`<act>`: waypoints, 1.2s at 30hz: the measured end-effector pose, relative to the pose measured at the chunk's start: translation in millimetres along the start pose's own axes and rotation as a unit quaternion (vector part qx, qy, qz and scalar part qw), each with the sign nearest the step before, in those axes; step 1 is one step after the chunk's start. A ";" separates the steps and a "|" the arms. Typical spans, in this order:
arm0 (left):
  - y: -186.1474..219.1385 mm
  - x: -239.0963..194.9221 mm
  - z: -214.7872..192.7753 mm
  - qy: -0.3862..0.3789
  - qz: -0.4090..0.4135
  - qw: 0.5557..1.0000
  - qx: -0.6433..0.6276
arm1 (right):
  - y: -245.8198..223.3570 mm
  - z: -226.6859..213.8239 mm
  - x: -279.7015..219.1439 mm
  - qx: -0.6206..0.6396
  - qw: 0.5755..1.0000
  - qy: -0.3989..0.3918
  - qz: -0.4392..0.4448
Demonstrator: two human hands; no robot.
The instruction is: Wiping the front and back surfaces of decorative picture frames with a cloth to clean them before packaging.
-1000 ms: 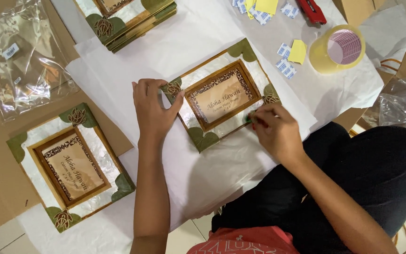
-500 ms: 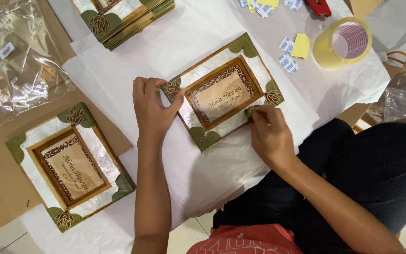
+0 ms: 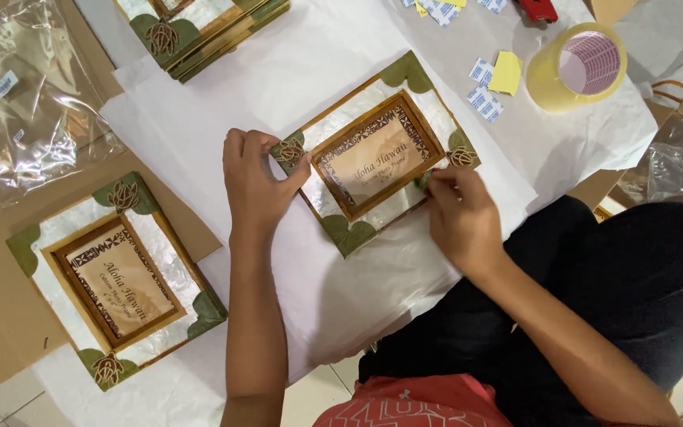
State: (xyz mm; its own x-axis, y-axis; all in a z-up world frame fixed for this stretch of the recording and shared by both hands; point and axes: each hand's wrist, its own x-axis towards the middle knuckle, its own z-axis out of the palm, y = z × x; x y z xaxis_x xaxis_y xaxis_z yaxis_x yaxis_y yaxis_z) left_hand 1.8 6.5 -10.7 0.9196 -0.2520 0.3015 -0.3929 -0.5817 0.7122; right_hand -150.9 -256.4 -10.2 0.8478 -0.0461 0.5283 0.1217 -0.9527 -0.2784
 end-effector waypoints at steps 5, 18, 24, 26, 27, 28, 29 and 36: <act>3.7 1.0 -2.4 -0.002 0.003 1.000 -0.015 | -23.2 -5.2 3.9 -0.011 0.999 -0.008 -0.043; 2.7 -0.2 -3.5 0.004 0.020 1.000 -0.015 | -53.3 0.5 -25.6 0.046 0.982 -0.180 -0.030; 1.5 -0.3 -3.0 0.004 0.015 1.000 -0.025 | -55.1 4.8 -29.1 0.047 0.984 -0.138 -0.099; -1.7 0.2 -1.8 0.003 0.019 0.999 -0.026 | -55.3 6.3 -29.0 0.046 0.984 -0.125 -0.120; -3.4 0.1 -1.6 0.002 0.021 0.999 -0.026 | -55.6 7.2 -28.9 0.046 0.983 -0.111 -0.141; -2.7 0.5 -2.1 0.003 0.021 0.999 -0.026 | -58.7 3.9 -24.3 0.046 0.983 -0.111 -0.141; -1.8 0.8 -2.5 0.001 0.020 0.999 -0.032 | -61.8 0.5 -19.8 0.101 0.977 -0.186 -0.008; 1.9 -0.1 -4.2 0.004 0.024 0.999 -0.045 | -26.0 8.2 -12.8 0.048 0.990 -0.134 0.017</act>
State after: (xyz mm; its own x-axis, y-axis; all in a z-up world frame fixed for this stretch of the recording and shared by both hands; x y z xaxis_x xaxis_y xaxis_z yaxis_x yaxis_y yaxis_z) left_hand 0.9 8.6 -6.7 0.8994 -0.2727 0.3415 -0.4357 -0.4974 0.7502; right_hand -160.6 -228.6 -16.3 0.9574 0.0152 0.2884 0.1273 -0.9186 -0.3740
